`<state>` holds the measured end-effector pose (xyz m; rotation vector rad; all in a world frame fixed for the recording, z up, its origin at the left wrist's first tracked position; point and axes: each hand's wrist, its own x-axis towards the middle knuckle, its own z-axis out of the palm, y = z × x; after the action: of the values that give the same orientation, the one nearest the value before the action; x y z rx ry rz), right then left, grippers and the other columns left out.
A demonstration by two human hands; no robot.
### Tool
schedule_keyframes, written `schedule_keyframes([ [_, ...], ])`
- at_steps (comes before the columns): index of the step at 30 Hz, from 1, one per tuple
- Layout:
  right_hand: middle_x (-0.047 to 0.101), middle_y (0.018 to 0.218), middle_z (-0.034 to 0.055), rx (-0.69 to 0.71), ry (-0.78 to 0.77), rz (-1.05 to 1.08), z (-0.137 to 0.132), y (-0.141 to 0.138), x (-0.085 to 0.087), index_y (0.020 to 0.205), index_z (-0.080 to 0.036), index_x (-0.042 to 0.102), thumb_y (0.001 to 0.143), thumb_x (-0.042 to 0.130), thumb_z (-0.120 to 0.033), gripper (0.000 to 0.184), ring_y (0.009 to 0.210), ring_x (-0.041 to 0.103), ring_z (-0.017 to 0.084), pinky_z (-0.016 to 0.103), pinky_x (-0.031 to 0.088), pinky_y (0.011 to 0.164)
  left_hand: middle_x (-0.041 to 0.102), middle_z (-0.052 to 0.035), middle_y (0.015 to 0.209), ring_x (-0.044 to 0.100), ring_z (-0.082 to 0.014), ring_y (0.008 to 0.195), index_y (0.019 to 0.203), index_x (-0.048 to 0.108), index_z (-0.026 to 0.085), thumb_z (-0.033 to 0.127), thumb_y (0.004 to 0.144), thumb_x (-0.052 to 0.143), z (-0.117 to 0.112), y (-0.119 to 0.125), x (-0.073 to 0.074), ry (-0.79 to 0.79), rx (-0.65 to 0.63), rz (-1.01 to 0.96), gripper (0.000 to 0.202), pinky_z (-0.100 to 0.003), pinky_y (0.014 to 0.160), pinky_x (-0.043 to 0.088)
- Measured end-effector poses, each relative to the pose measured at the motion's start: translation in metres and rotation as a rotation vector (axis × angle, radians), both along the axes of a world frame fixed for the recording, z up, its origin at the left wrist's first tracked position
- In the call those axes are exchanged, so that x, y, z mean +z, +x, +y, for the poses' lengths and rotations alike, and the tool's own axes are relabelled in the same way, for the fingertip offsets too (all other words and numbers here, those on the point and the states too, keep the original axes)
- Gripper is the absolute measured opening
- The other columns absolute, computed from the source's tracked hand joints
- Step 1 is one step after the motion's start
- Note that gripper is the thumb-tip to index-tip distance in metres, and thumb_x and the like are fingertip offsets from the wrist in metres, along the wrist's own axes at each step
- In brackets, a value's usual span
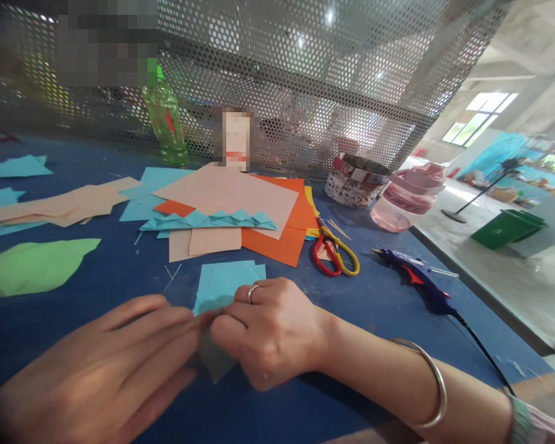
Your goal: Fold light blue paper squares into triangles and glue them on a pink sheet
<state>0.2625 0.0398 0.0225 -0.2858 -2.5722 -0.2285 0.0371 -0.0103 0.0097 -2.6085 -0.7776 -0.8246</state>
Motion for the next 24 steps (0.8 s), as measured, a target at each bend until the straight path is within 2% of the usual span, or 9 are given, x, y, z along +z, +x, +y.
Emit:
schedule_keyframes([
  [3,0.057,0.060,0.0015,-0.010,-0.004,-0.009,0.000,0.000,-0.001,0.067,-0.021,0.053,0.084,0.046,-0.010,0.022,0.056,0.051,0.016,0.031,0.039,0.052,0.074,-0.0041,0.084,0.066,-0.0229,0.082,0.092,0.069,0.014,0.014,0.106,0.039,0.000,0.001,0.004,0.053,0.022,0.011,0.033,-0.042,0.089,0.045],
  [8,0.066,0.065,0.0020,0.005,0.041,0.025,0.002,0.001,-0.005,0.068,-0.020,0.056,0.089,0.046,-0.009,0.026,0.060,0.057,0.015,0.029,0.044,0.054,0.073,-0.0045,0.085,0.064,-0.0240,0.082,0.096,0.065,0.013,0.014,0.106,0.043,-0.002,0.002,0.005,0.118,0.064,-0.030,0.024,-0.043,0.088,0.046],
  [13,0.079,0.095,0.0050,0.069,0.033,0.029,0.002,-0.001,-0.007,0.080,-0.017,0.063,0.099,0.044,-0.012,0.027,0.081,0.069,0.014,0.027,0.050,0.060,0.072,-0.0045,0.083,0.065,-0.0236,0.080,0.087,0.062,0.016,0.013,0.105,0.044,-0.001,0.003,0.007,0.096,0.041,-0.054,0.026,-0.042,0.083,0.046],
  [14,0.079,0.096,0.0047,0.061,0.010,0.017,0.001,-0.002,-0.007,0.079,-0.018,0.062,0.098,0.044,-0.012,0.027,0.080,0.068,0.014,0.027,0.049,0.060,0.071,-0.0044,0.082,0.065,-0.0237,0.080,0.086,0.061,0.017,0.013,0.105,0.044,0.000,0.003,0.008,0.093,0.042,-0.055,0.027,-0.042,0.082,0.045],
  [16,0.076,0.083,0.0036,0.029,-0.020,0.005,0.001,-0.003,-0.005,0.075,-0.019,0.060,0.094,0.045,-0.009,0.026,0.074,0.065,0.015,0.028,0.047,0.058,0.070,-0.0039,0.079,0.064,-0.0237,0.078,0.084,0.061,0.017,0.013,0.106,0.043,0.000,0.003,0.009,0.098,0.055,-0.057,0.028,-0.042,0.079,0.045],
  [19,0.064,0.064,0.0018,-0.047,-0.011,0.011,0.001,-0.002,-0.002,0.070,-0.019,0.058,0.089,0.048,-0.008,0.024,0.062,0.056,0.016,0.030,0.041,0.053,0.069,-0.0030,0.077,0.063,-0.0233,0.075,0.085,0.061,0.017,0.012,0.105,0.046,0.000,0.001,0.011,0.105,0.059,-0.049,0.025,-0.042,0.077,0.045],
  [21,0.059,0.060,0.0009,-0.074,0.003,0.015,0.002,-0.001,-0.001,0.069,-0.020,0.057,0.088,0.048,-0.008,0.024,0.058,0.052,0.016,0.031,0.037,0.051,0.069,-0.0029,0.078,0.063,-0.0233,0.075,0.085,0.061,0.017,0.010,0.104,0.047,0.002,0.000,0.012,0.096,0.043,-0.048,0.024,-0.042,0.073,0.043],
  [24,0.060,0.063,0.0011,-0.091,-0.039,0.025,0.003,0.000,-0.002,0.072,-0.020,0.057,0.087,0.046,-0.008,0.022,0.060,0.052,0.016,0.031,0.037,0.052,0.069,-0.0024,0.079,0.063,-0.0218,0.074,0.090,0.062,0.018,0.009,0.104,0.045,0.005,-0.004,0.012,0.015,0.019,-0.059,0.023,-0.040,0.069,0.042],
])
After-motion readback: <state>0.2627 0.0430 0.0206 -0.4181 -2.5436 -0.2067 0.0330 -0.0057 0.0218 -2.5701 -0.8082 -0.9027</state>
